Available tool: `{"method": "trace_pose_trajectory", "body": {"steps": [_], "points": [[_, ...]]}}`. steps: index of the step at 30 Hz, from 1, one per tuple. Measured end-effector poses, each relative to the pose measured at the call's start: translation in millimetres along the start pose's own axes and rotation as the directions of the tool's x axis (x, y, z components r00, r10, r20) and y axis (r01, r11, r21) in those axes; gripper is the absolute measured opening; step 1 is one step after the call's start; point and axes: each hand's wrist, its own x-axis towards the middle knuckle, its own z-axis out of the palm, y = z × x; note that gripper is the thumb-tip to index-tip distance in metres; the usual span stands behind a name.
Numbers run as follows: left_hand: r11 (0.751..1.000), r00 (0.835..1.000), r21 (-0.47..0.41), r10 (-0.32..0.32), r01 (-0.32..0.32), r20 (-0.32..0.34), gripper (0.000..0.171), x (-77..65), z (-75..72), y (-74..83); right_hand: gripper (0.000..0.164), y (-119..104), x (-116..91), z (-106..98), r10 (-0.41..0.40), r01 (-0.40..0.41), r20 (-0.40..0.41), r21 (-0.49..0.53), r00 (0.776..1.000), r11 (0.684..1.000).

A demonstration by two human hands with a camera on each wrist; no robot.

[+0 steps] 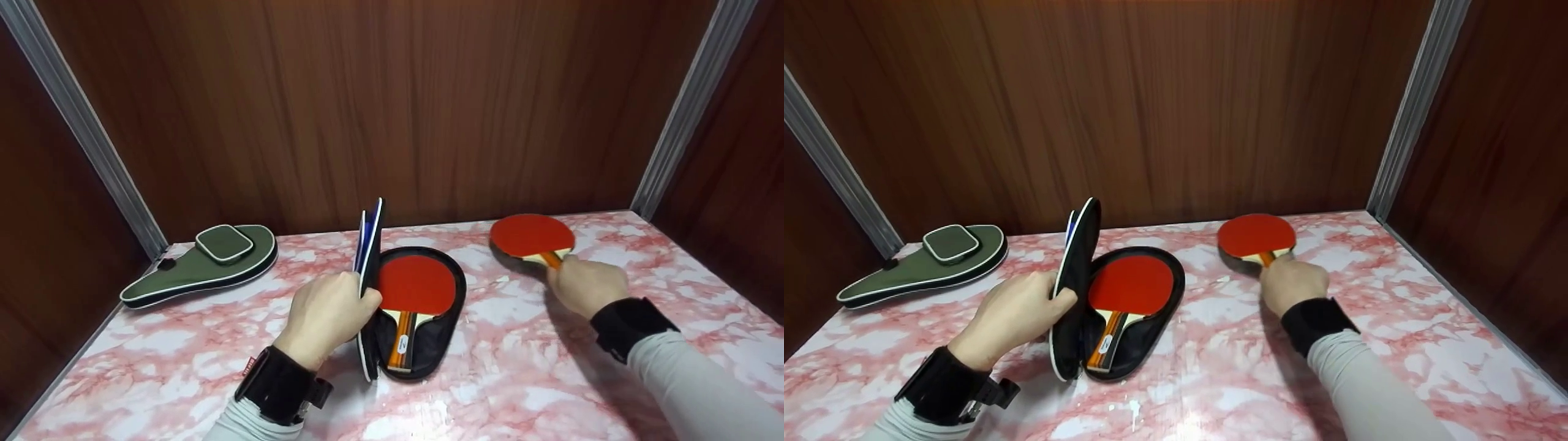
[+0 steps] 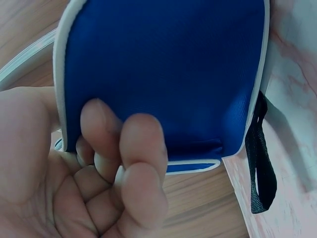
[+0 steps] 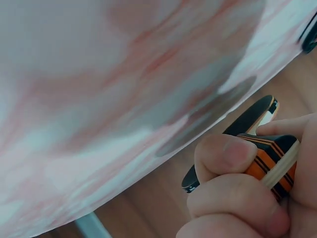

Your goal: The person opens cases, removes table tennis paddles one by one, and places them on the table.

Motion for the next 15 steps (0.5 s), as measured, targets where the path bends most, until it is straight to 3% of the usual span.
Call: {"method": "trace_pose_trajectory", "body": {"steps": [15], "points": [[1.000, 1.000, 0.005, 0.000, 0.000, -0.012, 0.036, -2.4, 0.0, -6.2, 0.043, 60, 22, -13, 0.098, -0.091, 0.228, -0.038, 0.969, 0.995]]}}
